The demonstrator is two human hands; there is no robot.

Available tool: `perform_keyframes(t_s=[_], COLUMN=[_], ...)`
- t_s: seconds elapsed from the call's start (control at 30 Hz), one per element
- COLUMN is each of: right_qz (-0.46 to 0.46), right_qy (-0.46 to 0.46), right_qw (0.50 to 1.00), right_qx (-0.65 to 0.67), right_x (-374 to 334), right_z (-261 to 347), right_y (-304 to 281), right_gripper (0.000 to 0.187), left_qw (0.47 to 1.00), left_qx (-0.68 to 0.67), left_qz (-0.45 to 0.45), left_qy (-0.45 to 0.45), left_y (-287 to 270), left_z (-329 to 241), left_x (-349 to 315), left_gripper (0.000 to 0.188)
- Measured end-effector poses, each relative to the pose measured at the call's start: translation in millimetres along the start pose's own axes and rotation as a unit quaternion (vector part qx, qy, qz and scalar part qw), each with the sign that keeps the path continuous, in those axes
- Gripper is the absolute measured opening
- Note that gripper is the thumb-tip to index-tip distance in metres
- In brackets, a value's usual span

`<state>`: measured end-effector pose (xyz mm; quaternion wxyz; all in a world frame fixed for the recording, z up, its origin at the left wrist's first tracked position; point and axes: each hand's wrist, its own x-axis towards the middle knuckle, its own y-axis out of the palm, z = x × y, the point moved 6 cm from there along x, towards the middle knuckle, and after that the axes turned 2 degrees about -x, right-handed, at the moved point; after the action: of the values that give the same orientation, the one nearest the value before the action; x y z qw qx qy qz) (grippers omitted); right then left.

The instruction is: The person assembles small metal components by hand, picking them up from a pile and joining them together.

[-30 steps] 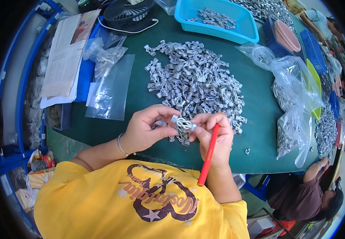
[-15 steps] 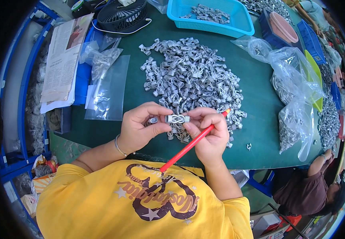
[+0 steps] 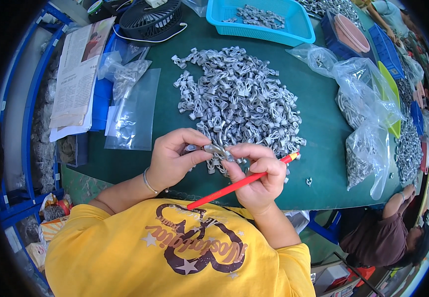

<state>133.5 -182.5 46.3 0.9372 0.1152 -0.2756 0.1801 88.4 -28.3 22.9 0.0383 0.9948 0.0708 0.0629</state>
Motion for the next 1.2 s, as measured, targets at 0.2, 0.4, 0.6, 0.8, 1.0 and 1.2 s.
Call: perform_keyframes(t_s=[0.2,0.4,0.6,0.8,1.0,1.2], right_qz=[0.101,0.003,0.126,0.092,-0.01,-0.044], right_qy=[-0.07,0.014,-0.014,0.005,0.38,0.415], right_qw=[0.984,0.985,0.94,0.951,0.913,0.888], right_qx=[-0.13,-0.171,-0.316,-0.295,0.148,0.194], right_x=[7.7,10.4,22.9,30.8,13.4,6.1], right_z=[18.3,-2.5,-25.4,-30.7,-38.4,-39.5], right_y=[12.0,0.5,24.0,21.5,15.9,14.9], right_gripper=[0.038,0.026,0.026,0.021,0.019,0.016], left_qw=[0.954,0.986,0.917,0.995,0.999,0.989], left_qx=[0.219,0.078,-0.361,0.097,0.052,0.134], left_qz=[0.192,0.112,0.081,-0.01,0.013,0.018], left_qy=[0.072,0.094,-0.15,-0.027,0.007,0.051], left_y=[9.8,-6.7,-29.0,-27.2,-17.6,-16.8], left_z=[12.5,19.4,48.4,14.4,6.1,-1.1], left_x=[-1.3,-13.4,-8.8,2.8,2.0,-1.8], left_gripper=[0.017,0.031,0.027,0.02,0.025,0.029])
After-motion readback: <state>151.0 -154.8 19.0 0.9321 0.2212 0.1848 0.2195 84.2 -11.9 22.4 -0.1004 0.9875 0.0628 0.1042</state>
